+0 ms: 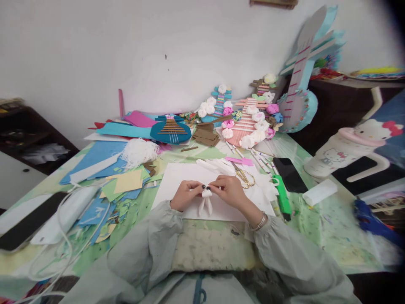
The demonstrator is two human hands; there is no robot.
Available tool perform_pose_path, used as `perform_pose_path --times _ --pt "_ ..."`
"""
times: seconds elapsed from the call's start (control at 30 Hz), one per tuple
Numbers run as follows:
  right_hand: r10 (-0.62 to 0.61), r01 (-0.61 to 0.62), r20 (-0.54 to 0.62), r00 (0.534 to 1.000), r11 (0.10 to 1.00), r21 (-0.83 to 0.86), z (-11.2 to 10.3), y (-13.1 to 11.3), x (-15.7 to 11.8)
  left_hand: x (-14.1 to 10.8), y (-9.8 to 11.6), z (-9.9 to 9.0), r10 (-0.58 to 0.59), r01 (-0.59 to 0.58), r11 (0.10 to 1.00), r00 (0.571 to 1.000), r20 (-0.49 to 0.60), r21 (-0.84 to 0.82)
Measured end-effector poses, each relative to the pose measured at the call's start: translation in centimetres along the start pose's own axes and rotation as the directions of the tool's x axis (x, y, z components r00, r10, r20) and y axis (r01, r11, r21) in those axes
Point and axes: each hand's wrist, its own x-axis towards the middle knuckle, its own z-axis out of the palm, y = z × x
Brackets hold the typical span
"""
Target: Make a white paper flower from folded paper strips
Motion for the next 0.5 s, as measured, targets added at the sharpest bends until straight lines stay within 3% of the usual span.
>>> perform_pose_path --times 0.5 --pt "-0.146 0.146 0.030 0.989 0.989 -0.021 2.3 0.7 -0.4 0.2 -1.4 -0.3 0.121 -0.124 0.987 0.992 0.035 0.103"
